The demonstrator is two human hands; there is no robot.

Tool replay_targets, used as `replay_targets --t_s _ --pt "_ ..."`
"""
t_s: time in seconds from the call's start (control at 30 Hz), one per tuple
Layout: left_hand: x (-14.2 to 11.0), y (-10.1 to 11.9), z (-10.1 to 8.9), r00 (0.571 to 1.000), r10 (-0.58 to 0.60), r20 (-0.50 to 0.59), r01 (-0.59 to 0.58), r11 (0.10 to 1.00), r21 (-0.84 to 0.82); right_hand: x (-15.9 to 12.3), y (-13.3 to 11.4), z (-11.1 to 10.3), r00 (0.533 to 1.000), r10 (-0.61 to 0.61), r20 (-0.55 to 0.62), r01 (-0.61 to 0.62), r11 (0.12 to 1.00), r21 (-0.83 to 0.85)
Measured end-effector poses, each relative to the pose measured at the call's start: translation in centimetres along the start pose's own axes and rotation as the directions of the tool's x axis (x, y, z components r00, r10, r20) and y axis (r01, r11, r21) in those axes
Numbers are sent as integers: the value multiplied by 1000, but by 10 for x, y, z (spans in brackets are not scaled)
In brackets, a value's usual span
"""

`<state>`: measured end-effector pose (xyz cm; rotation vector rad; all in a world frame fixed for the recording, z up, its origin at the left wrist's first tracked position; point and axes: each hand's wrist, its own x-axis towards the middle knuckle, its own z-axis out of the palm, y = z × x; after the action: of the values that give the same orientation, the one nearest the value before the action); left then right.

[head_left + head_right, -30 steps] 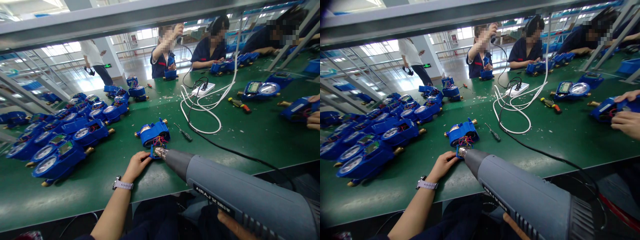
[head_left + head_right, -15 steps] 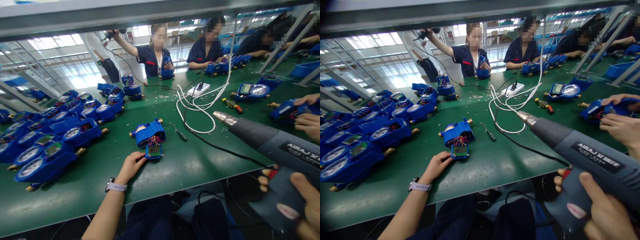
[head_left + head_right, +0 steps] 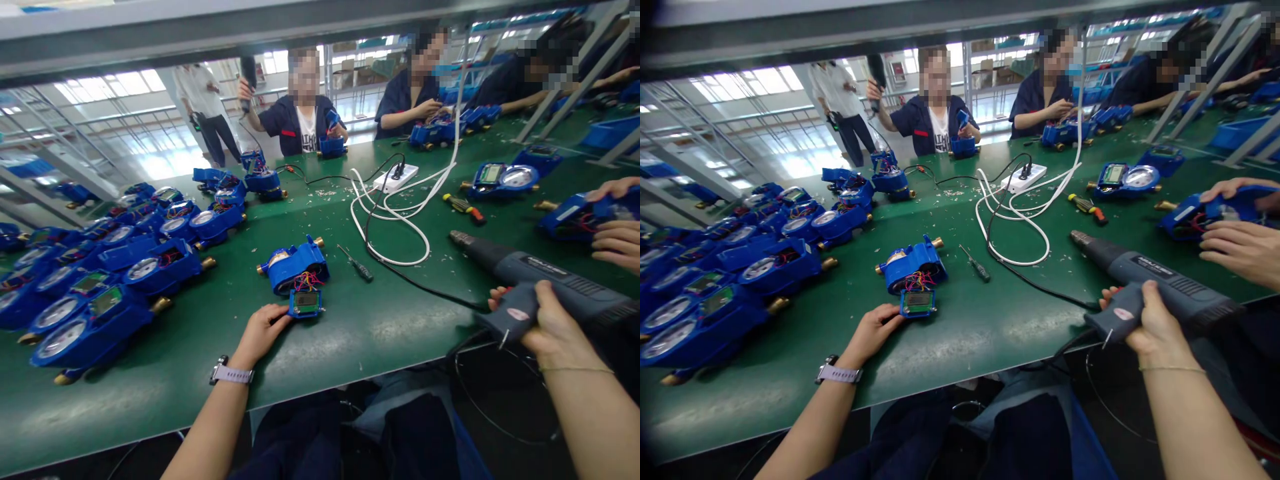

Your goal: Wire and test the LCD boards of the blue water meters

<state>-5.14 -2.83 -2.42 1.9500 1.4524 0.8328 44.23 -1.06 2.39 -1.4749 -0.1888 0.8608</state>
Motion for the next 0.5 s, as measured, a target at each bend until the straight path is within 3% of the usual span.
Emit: replay_targets --t_s 0.07,0.13,0.2,0.3,0.37,0.43,0.5 --pt "0 3 -1 1000 -17 7 17 1000 -24 12 -6 8 999 53 -8 -53 998 -39" --pt "-1 7 -1 999 -39 20 40 997 -66 14 -10 16 999 4 -33 -6 998 -65" --pt "-3 12 0 997 -66 46 72 989 -129 2 -5 22 987 -150 -64 145 986 -84" --pt "-4 20 3 988 -114 108 137 961 -239 -38 19 32 903 -430 -9 426 896 -126" --pt "-4 23 6 979 -142 146 181 935 -304 -75 44 40 848 -487 210 517 847 -125" --pt "-2 26 7 972 -159 175 213 911 -354 -110 73 52 771 -310 556 461 874 -152" --pt "-1 27 7 965 -168 203 236 891 -388 -137 99 70 645 -149 750 410 895 -176"
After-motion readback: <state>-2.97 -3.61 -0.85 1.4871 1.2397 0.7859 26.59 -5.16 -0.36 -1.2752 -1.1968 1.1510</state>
